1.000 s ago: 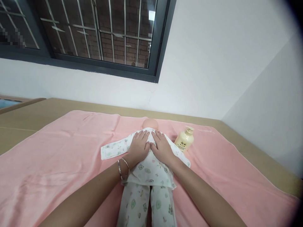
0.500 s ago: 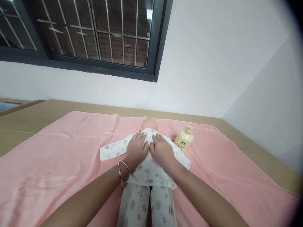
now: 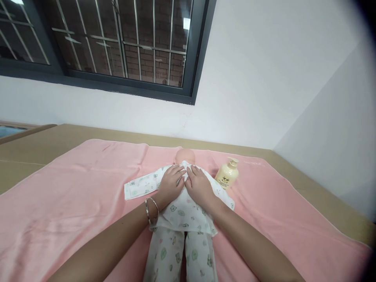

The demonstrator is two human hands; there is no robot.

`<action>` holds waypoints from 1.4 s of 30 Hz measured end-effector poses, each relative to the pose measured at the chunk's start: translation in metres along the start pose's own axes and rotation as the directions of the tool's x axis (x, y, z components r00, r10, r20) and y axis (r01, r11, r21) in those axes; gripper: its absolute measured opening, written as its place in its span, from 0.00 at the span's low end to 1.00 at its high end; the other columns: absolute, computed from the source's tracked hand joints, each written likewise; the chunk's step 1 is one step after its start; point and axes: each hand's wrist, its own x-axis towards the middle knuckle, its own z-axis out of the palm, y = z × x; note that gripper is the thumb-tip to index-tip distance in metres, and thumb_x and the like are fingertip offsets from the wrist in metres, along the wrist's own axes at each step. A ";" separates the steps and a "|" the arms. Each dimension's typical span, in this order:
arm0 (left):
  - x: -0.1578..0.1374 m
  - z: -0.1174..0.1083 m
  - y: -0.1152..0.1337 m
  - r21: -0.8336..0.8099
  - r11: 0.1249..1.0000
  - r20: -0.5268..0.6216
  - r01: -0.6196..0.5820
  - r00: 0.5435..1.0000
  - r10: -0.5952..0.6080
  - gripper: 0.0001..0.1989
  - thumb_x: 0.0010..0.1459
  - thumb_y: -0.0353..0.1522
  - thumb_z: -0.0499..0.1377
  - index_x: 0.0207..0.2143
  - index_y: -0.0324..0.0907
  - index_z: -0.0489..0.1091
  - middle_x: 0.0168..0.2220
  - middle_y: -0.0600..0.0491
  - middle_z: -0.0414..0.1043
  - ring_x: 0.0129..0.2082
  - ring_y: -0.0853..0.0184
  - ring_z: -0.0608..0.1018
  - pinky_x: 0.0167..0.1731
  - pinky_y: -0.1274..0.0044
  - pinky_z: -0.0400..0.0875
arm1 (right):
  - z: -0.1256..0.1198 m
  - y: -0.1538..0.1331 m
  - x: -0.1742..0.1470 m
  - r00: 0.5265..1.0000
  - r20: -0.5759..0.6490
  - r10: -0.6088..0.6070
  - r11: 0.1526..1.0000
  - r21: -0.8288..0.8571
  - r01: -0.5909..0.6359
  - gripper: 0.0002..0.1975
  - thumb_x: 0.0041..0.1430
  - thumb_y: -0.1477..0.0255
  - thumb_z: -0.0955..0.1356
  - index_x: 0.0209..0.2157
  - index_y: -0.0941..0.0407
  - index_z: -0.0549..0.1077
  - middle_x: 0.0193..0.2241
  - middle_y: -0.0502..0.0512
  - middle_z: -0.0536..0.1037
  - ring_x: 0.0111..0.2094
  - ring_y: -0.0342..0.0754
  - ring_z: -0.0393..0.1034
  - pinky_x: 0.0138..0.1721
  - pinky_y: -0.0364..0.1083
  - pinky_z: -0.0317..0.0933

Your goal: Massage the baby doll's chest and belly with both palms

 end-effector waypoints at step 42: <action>0.001 0.002 0.006 0.079 0.973 0.057 0.217 0.973 -0.222 0.19 0.58 0.30 0.51 0.52 0.40 0.67 0.54 0.45 0.70 0.56 0.57 0.69 0.59 0.59 0.62 | 0.001 0.002 -0.004 0.995 0.005 0.095 0.988 0.121 -0.095 0.26 0.62 0.69 0.59 0.61 0.59 0.62 0.63 0.60 0.60 0.65 0.56 0.50 0.64 0.56 0.43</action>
